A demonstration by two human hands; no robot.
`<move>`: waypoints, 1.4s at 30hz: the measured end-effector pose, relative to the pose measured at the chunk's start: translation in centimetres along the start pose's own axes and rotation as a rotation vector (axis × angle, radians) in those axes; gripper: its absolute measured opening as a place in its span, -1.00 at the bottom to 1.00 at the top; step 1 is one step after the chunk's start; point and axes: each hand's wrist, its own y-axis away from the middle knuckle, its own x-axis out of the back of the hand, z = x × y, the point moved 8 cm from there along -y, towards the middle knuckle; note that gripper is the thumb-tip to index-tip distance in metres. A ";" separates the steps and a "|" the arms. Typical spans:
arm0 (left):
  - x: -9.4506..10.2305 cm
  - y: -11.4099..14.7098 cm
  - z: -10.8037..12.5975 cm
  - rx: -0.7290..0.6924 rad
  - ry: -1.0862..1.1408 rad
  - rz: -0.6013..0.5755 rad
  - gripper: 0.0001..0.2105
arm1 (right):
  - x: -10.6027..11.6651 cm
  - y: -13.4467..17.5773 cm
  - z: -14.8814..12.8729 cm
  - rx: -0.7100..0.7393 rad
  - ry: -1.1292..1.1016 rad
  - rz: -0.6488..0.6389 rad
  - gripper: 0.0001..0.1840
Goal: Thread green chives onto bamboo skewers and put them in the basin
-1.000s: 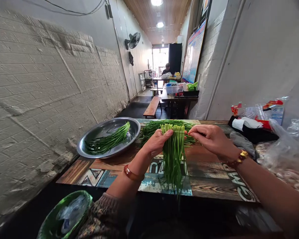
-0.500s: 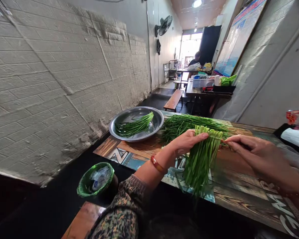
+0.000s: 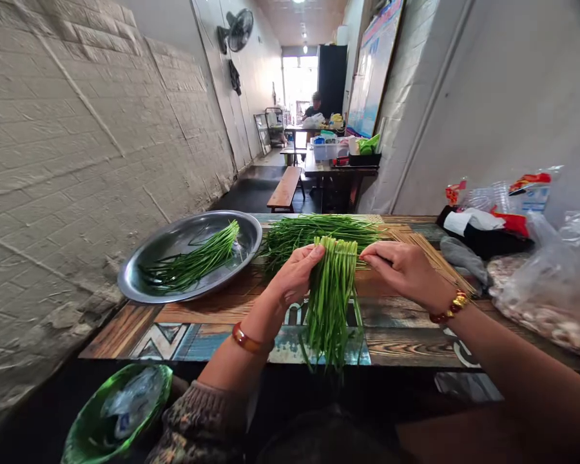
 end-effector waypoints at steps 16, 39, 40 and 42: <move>-0.2 -0.9 -0.7 0.005 0.004 -0.002 -0.57 | 0.1 0.0 1.3 -0.031 -0.037 0.034 -0.76; 1.7 -1.4 0.0 -0.030 0.098 0.107 -0.58 | -2.3 0.1 1.6 -0.078 -0.166 0.165 -0.79; 1.6 -1.4 0.0 -0.028 0.106 0.103 -0.57 | -2.0 0.0 1.3 -0.071 -0.169 0.189 -0.79; 1.5 -1.5 0.0 -0.028 0.118 0.088 -0.56 | -1.0 -0.3 0.5 -0.023 -0.136 0.253 -0.78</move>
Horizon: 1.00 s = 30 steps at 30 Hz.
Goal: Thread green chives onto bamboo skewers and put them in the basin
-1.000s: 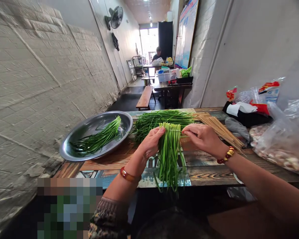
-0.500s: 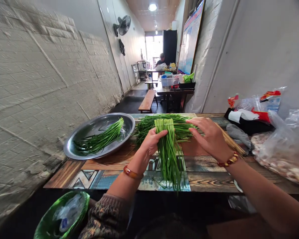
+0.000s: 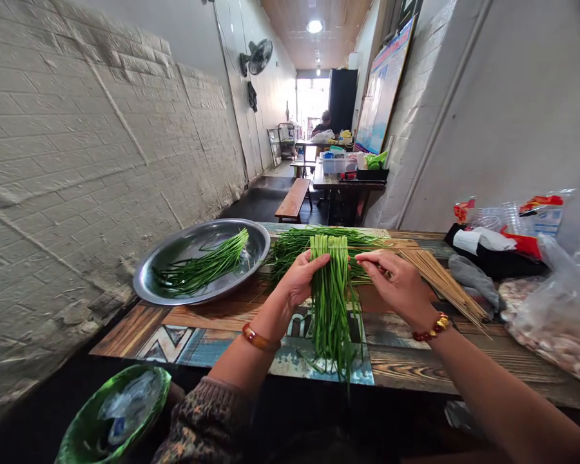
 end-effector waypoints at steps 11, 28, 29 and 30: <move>1.1 -1.0 1.4 -0.080 -0.343 -0.030 -0.47 | -0.9 -0.2 2.7 -0.175 0.032 -0.292 -0.69; -0.7 0.1 3.1 -0.358 -0.667 0.184 -0.48 | -1.1 2.9 5.0 -0.502 -0.384 -0.229 -0.61; -0.7 0.1 2.8 -0.305 -0.566 0.146 -0.57 | -1.0 2.8 4.7 -0.478 -0.345 -0.241 -0.62; -0.7 0.0 2.5 -0.252 -0.486 0.119 -0.65 | -0.7 2.5 4.3 -0.449 -0.296 -0.243 -0.64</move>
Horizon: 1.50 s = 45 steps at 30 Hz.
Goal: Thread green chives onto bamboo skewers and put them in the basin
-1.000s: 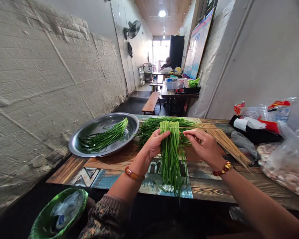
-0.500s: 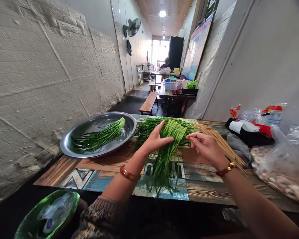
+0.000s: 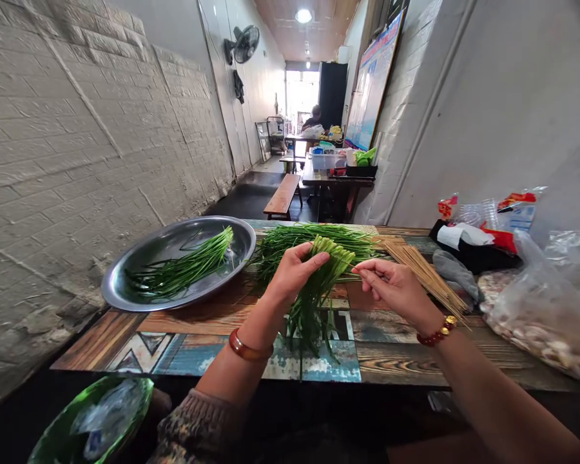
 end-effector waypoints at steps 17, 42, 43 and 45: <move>-0.7 -0.1 1.5 0.161 0.082 -0.133 -0.70 | 2.3 -0.7 -7.1 0.421 0.546 0.183 -0.75; 0.0 0.7 0.8 0.151 0.206 -0.173 -0.59 | 0.9 -0.2 -8.3 0.514 0.610 0.079 -0.72; -0.1 0.8 0.8 0.150 0.208 -0.181 -0.59 | 0.8 -0.2 -8.3 0.519 0.621 0.083 -0.71; -0.2 0.8 0.8 0.143 0.207 -0.191 -0.60 | 0.7 0.0 -8.1 0.523 0.619 0.086 -0.71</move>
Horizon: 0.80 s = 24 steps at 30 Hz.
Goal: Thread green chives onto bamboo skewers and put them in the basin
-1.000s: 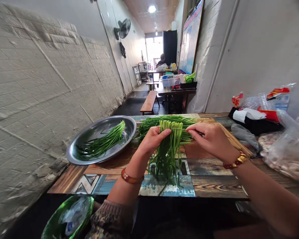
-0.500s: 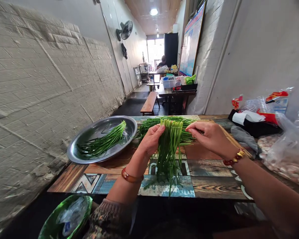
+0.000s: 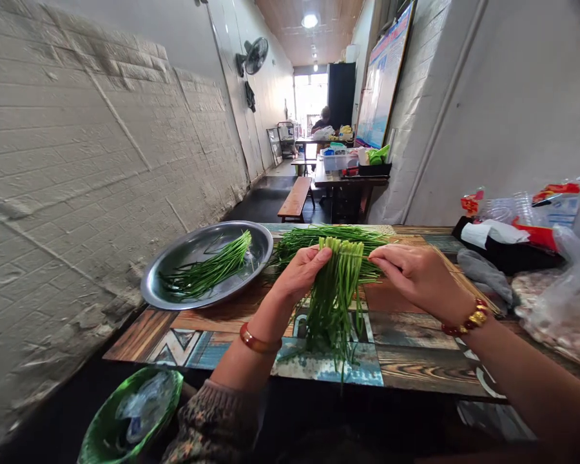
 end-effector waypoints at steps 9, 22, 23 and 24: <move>2.2 0.6 1.0 -0.070 0.084 0.118 -0.63 | 0.7 0.1 2.2 -0.028 -0.069 -0.108 -0.76; 6.1 3.5 2.6 -0.239 0.085 0.150 -0.51 | 1.6 -1.0 1.3 -0.279 -0.171 -0.084 -0.76; 7.1 4.0 2.7 -0.272 0.109 0.201 -0.48 | 1.9 -1.4 1.2 -0.328 -0.190 -0.062 -0.76; 8.2 4.7 2.6 -0.287 0.141 0.265 -0.47 | 2.2 -2.0 1.0 -0.367 -0.216 -0.013 -0.75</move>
